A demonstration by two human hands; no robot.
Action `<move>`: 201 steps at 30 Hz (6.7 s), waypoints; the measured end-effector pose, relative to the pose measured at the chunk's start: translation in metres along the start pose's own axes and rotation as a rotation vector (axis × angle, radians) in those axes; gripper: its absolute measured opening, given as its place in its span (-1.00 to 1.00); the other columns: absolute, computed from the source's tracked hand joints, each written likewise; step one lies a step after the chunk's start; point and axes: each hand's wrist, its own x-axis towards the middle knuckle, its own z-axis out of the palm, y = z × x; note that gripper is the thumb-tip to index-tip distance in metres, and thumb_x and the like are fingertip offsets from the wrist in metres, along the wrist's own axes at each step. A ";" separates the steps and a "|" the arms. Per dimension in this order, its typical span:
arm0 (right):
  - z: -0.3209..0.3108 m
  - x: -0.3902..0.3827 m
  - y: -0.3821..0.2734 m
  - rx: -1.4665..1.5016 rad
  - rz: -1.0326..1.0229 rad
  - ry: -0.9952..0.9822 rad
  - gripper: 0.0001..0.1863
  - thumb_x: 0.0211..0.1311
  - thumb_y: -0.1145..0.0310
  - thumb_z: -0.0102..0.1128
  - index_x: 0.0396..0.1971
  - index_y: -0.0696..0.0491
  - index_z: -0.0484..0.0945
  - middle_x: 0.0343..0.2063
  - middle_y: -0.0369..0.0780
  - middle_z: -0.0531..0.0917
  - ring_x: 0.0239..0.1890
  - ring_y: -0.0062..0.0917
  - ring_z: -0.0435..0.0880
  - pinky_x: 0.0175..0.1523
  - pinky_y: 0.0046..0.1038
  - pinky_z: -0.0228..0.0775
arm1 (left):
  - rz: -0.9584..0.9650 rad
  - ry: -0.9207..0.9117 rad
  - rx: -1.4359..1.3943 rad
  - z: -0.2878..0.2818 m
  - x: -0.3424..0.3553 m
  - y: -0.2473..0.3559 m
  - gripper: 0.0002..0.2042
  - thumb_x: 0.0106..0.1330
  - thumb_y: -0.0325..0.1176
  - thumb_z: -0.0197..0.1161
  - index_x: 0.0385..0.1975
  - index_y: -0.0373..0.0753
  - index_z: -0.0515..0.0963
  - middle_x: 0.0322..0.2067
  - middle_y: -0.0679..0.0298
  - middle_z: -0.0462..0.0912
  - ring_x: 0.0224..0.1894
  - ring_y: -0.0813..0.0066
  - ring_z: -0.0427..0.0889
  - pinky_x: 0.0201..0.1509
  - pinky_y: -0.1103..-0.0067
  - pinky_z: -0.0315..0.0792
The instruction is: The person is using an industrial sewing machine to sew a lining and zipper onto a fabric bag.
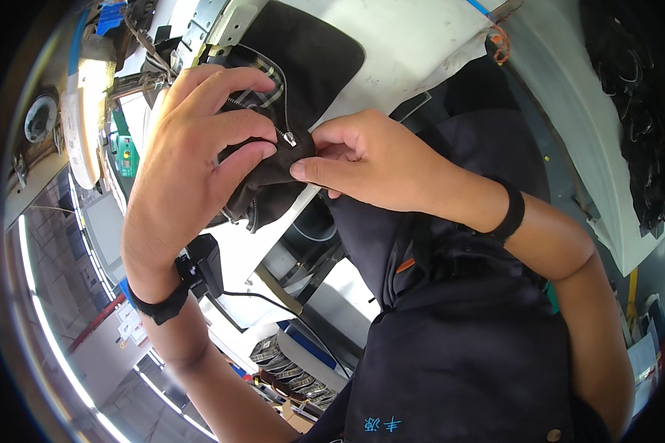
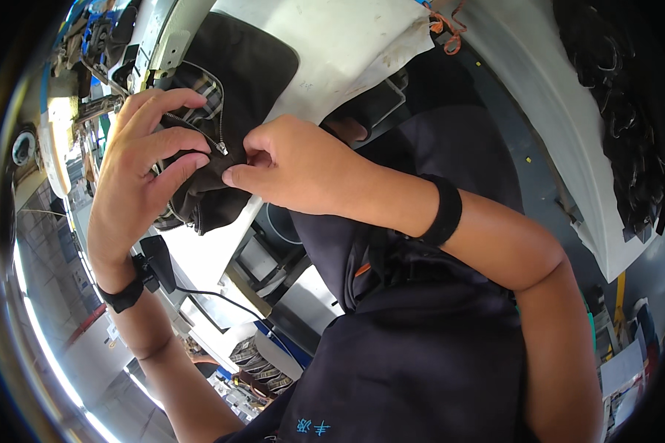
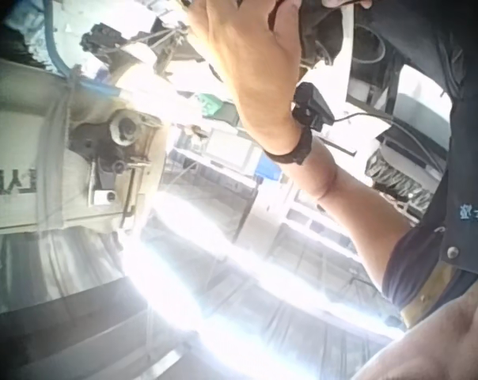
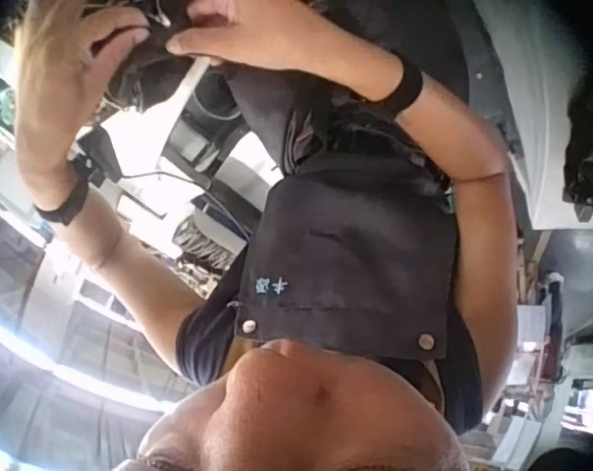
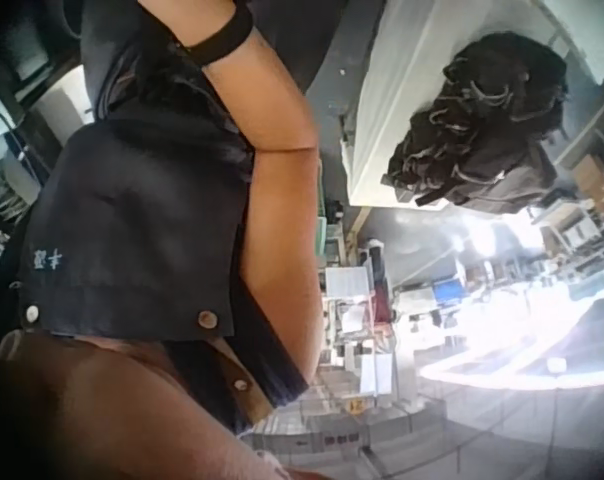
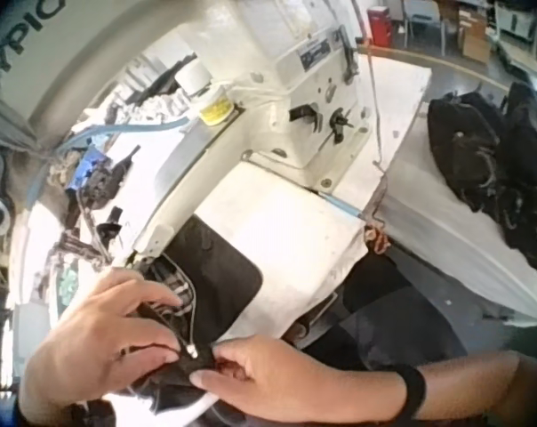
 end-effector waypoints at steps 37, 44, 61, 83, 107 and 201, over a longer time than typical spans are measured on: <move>-0.006 0.002 -0.004 -0.237 -0.233 0.041 -0.66 0.36 0.30 0.36 -0.45 0.17 0.42 -0.63 -0.25 0.44 -0.53 -0.66 0.33 -0.42 -0.47 0.25 | -0.165 -0.393 -0.239 -0.008 0.012 -0.014 -0.88 0.22 -0.53 0.37 -0.29 -0.27 0.58 -0.26 0.26 0.68 -0.09 0.28 0.54 0.08 0.43 0.40; -0.006 0.000 -0.008 -0.239 -0.217 0.028 -0.68 0.37 0.30 0.36 -0.44 0.17 0.44 -0.60 -0.25 0.49 -0.51 -0.68 0.39 -0.40 -0.48 0.30 | -0.163 -0.342 -0.368 -0.003 0.011 -0.018 -0.89 0.20 -0.54 0.38 -0.32 -0.27 0.60 -0.28 0.29 0.67 -0.15 0.31 0.55 0.07 0.44 0.40; 0.006 -0.002 0.004 0.077 -0.157 0.070 -0.66 0.33 0.30 0.34 -0.50 0.22 0.46 -0.63 -0.26 0.51 -0.54 -0.67 0.38 -0.44 -0.43 0.21 | -0.091 -0.205 -0.434 0.007 0.008 -0.011 -0.77 0.18 -0.59 0.33 -0.18 -0.29 0.50 -0.31 0.24 0.64 -0.17 0.33 0.60 0.17 0.42 0.34; 0.013 -0.005 0.010 0.190 -0.133 0.099 -0.73 0.43 0.34 0.30 -0.42 0.17 0.48 -0.56 -0.40 0.53 -0.54 -0.84 0.39 -0.50 -0.63 0.21 | -0.020 -0.111 0.032 -0.003 0.000 -0.015 -0.84 0.20 -0.41 0.40 -0.34 -0.32 0.59 -0.33 0.14 0.64 -0.11 0.08 0.56 0.20 0.33 0.38; 0.015 -0.004 0.017 0.134 -0.229 0.164 -0.74 0.40 0.27 0.35 -0.32 0.17 0.56 -0.53 -0.41 0.55 -0.52 -0.83 0.33 -0.47 -0.62 0.19 | -0.079 -0.169 -0.063 -0.007 0.009 -0.013 -0.82 0.30 -0.37 0.37 -0.18 -0.30 0.62 -0.24 0.21 0.71 -0.21 0.33 0.68 -0.27 0.46 0.47; 0.027 0.021 -0.035 -0.501 -0.723 0.262 -0.92 0.27 0.48 0.32 -0.38 0.11 0.59 -0.27 -0.21 0.66 0.19 -0.19 0.60 0.41 -0.05 0.20 | -0.435 0.836 -0.055 0.105 -0.060 0.036 -0.46 0.45 0.00 0.19 0.30 -0.22 0.55 0.32 0.01 0.50 0.29 0.05 0.48 0.38 0.23 0.28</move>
